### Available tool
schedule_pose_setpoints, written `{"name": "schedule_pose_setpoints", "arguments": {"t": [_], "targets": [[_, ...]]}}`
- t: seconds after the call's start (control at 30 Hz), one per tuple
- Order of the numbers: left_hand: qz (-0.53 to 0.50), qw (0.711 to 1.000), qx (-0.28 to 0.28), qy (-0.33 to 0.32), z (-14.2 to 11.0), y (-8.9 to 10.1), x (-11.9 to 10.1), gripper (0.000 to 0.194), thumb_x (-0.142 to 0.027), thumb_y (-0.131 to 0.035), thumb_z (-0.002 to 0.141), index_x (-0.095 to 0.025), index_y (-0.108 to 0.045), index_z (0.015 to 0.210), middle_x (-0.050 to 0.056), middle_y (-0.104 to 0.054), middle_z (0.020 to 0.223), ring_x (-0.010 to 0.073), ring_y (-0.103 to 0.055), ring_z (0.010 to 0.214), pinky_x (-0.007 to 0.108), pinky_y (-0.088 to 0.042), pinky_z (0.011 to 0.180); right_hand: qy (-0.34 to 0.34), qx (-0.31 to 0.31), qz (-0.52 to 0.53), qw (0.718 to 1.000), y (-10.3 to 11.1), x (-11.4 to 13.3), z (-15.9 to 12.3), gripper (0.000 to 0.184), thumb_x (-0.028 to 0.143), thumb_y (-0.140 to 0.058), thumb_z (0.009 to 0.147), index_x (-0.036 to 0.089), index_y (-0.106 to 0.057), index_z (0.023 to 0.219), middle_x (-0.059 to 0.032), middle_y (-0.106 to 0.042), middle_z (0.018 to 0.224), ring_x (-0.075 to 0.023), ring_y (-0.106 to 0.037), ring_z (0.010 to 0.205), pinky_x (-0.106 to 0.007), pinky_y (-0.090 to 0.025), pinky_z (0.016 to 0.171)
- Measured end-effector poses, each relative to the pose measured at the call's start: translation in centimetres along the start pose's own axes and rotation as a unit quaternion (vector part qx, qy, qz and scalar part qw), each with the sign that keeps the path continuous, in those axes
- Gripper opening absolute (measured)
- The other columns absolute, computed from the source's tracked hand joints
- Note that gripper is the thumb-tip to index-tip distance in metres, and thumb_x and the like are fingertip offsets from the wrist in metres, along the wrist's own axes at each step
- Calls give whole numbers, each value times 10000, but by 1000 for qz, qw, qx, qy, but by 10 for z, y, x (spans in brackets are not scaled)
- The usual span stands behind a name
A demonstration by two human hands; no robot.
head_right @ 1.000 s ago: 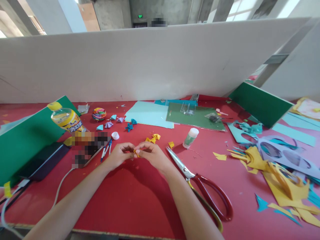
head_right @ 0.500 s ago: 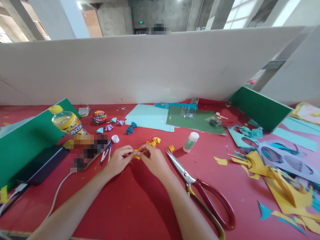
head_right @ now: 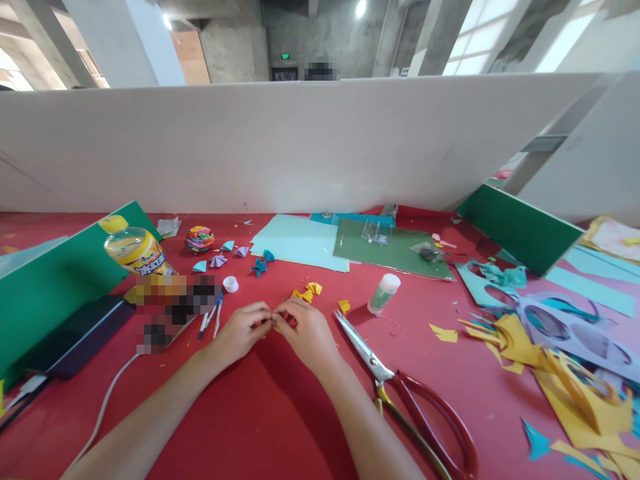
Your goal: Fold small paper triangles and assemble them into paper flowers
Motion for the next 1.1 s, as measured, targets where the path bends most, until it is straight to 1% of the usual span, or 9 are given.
{"name": "schedule_pose_setpoints", "arguments": {"t": [0.17,0.33,0.47,0.57,0.63,0.7,0.87,0.97,1.1], "targets": [[16,999,-24,18,0,-1,-1,279,-270,-385,865,-155,-591,717,19,-501,707,112,-478,634,221,-362,593,-18,-15,2,1000,-3,-1,0,159,266,-446,835,200,-559,745,-34,-568,766,-170,-527,723,-268,-402,630],[-41,994,-74,69,-1,-2,1,327,-357,-393,859,-147,-602,720,12,-490,690,102,-468,588,203,-377,525,-35,-15,18,999,-3,-7,2,148,280,-455,838,199,-573,800,-32,-585,788,-168,-535,731,-269,-399,661],[-89,990,-61,91,-1,-6,7,358,-391,-396,853,-137,-615,726,17,-509,721,96,-485,568,203,-394,504,-23,-10,-3,1000,0,-8,2,148,234,-450,826,199,-574,753,-34,-590,770,-177,-541,735,-268,-396,653],[-53,992,-81,77,0,-4,9,316,-373,-417,850,-146,-621,770,22,-542,725,124,-526,657,224,-417,598,-26,-49,-34,998,10,-11,3,156,224,-441,822,199,-570,740,-35,-601,770,-187,-546,761,-284,-396,688],[-18,991,-109,74,1,-2,10,281,-353,-420,852,-157,-621,838,40,-577,801,148,-549,762,248,-428,695,-49,-98,-49,993,20,-16,4,164,258,-440,823,194,-575,758,-49,-615,805,-197,-552,781,-300,-402,708],[21,990,-120,77,1,-1,12,262,-340,-419,851,-172,-610,913,57,-587,903,170,-549,866,282,-423,786,-77,-141,-59,985,29,-22,4,191,312,-445,822,186,-581,776,-65,-623,832,-208,-556,782,-313,-409,708],[113,989,-74,65,2,-8,12,346,-370,-434,836,-198,-515,1125,77,-540,1110,214,-478,1055,360,-380,914,-106,-165,-97,976,39,-32,2,239,374,-437,821,188,-583,783,-67,-633,842,-210,-558,759,-313,-410,675],[135,986,-62,70,2,-10,14,364,-392,-431,832,-202,-509,1132,79,-541,1122,225,-478,1066,376,-378,920,-118,-172,-122,970,43,-36,2,249,372,-426,815,185,-588,791,-72,-638,825,-213,-564,735,-314,-407,652],[143,980,-87,107,6,-12,14,274,-341,-423,841,-183,-560,1018,71,-581,1005,203,-537,946,346,-418,843,-141,-169,-132,966,46,-41,1,262,375,-421,800,181,-597,790,-76,-644,807,-217,-573,711,-316,-407,627]]}}
Point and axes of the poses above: each hand's wrist, its own z-axis towards the middle knuckle, its own y-axis out of the back of the hand, x = y × z, the point moved 4 cm from there along z, towards the middle knuckle
